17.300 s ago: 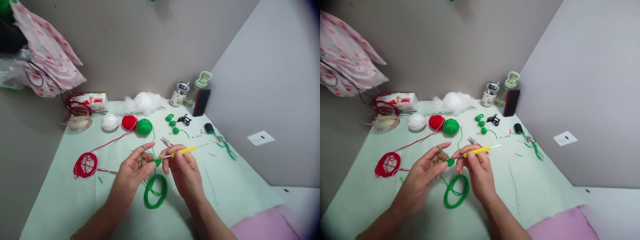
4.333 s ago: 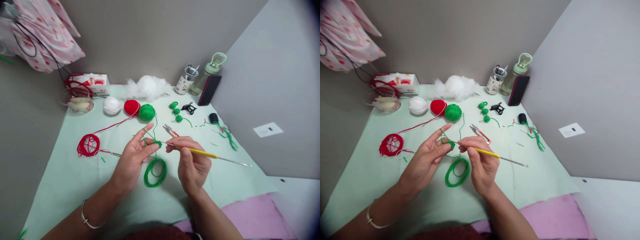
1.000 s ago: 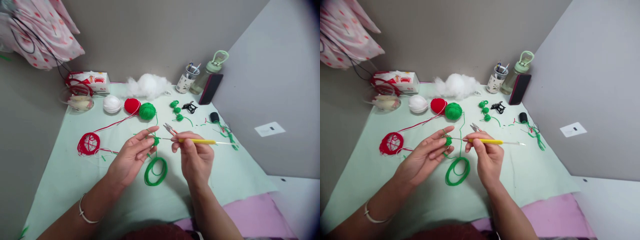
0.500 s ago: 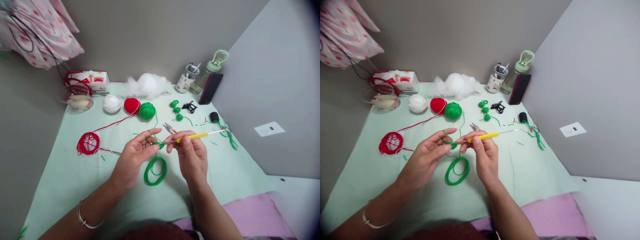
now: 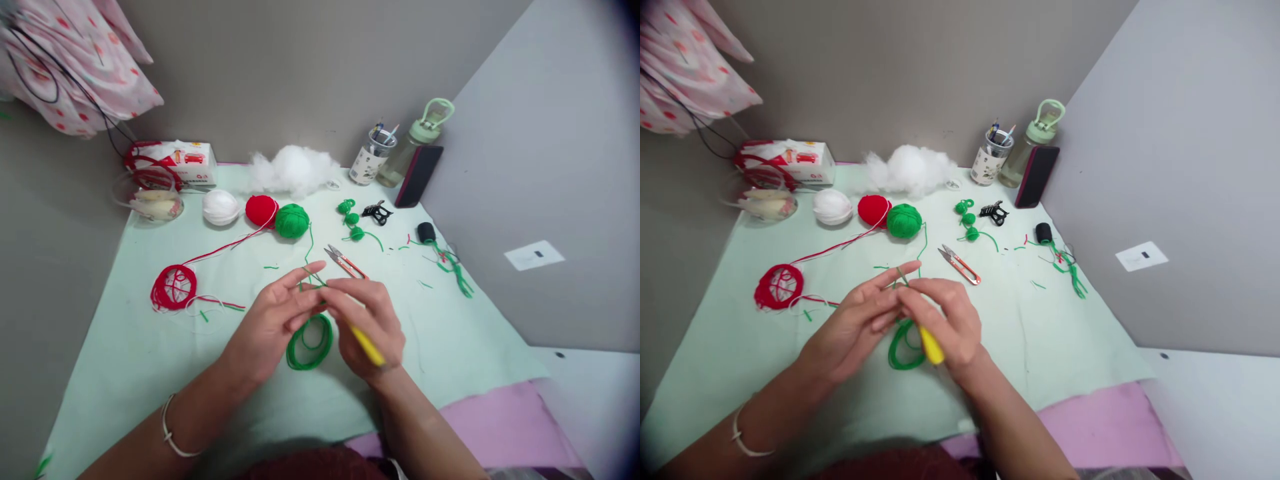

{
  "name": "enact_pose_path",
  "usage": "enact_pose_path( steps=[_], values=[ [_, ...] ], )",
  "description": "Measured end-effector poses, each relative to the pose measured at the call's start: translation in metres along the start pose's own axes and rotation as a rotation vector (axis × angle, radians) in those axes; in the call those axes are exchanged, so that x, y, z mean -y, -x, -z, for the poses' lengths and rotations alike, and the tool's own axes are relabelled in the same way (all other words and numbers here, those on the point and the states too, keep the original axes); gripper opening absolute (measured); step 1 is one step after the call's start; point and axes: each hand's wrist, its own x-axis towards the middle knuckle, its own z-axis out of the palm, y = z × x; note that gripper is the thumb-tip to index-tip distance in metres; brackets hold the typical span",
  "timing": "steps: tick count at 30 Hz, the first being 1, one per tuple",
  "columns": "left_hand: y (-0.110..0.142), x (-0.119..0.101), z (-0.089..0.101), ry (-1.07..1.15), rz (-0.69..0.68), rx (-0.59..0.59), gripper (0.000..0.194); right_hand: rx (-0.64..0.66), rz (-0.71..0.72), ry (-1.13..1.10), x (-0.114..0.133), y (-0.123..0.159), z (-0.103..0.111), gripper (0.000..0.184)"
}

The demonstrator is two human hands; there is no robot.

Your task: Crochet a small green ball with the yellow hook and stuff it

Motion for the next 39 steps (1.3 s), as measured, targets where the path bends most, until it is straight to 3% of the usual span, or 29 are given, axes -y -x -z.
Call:
enact_pose_path(
  steps=[3, 6, 9, 12, 14, 16, 20, 22, 25, 33, 36, 39],
  values=[
    [-0.002, -0.007, 0.001, 0.099, -0.013, 0.002, 0.036, -0.098, -0.298, -0.360, 0.001, -0.008, 0.000, 0.026],
    [-0.001, -0.006, 0.001, 0.021, -0.072, -0.001, 0.042, -0.080, -0.435, -0.590, 0.001, -0.014, -0.004, 0.021],
    [0.001, 0.000, 0.000, -0.078, -0.108, 0.028, 0.045, -0.014, -0.424, -0.538, 0.003, -0.013, -0.007, 0.021],
    [0.001, 0.005, 0.000, -0.063, -0.131, 0.004, 0.047, 0.002, -0.280, -0.312, 0.003, -0.005, -0.007, 0.032],
    [-0.001, 0.005, 0.001, 0.000, -0.052, 0.004, 0.045, 0.020, -0.124, -0.153, 0.002, -0.002, -0.005, 0.040],
    [-0.004, 0.002, 0.003, 0.077, 0.031, 0.027, 0.038, 0.016, -0.070, -0.120, -0.001, -0.002, -0.002, 0.039],
    [-0.006, -0.004, 0.005, 0.087, -0.012, 0.018, 0.030, -0.106, -0.426, -0.421, -0.005, -0.011, 0.001, 0.019],
    [-0.005, -0.004, 0.005, -0.008, -0.074, 0.006, 0.035, -0.070, -0.528, -0.576, -0.004, -0.014, -0.001, 0.018],
    [-0.002, -0.001, 0.004, -0.153, -0.136, 0.000, 0.039, 0.001, -0.531, -0.580, -0.003, -0.015, -0.004, 0.015],
    [0.001, -0.001, 0.003, -0.237, -0.136, -0.028, 0.037, -0.025, -0.701, -0.747, -0.009, -0.015, -0.001, 0.023],
    [0.002, -0.002, 0.004, -0.286, -0.176, -0.051, 0.035, -0.016, -0.663, -0.726, -0.006, -0.016, 0.001, 0.023],
    [0.002, -0.002, 0.005, -0.347, -0.228, -0.077, 0.034, 0.005, -0.543, -0.540, -0.001, -0.014, 0.002, 0.022]
  ],
)
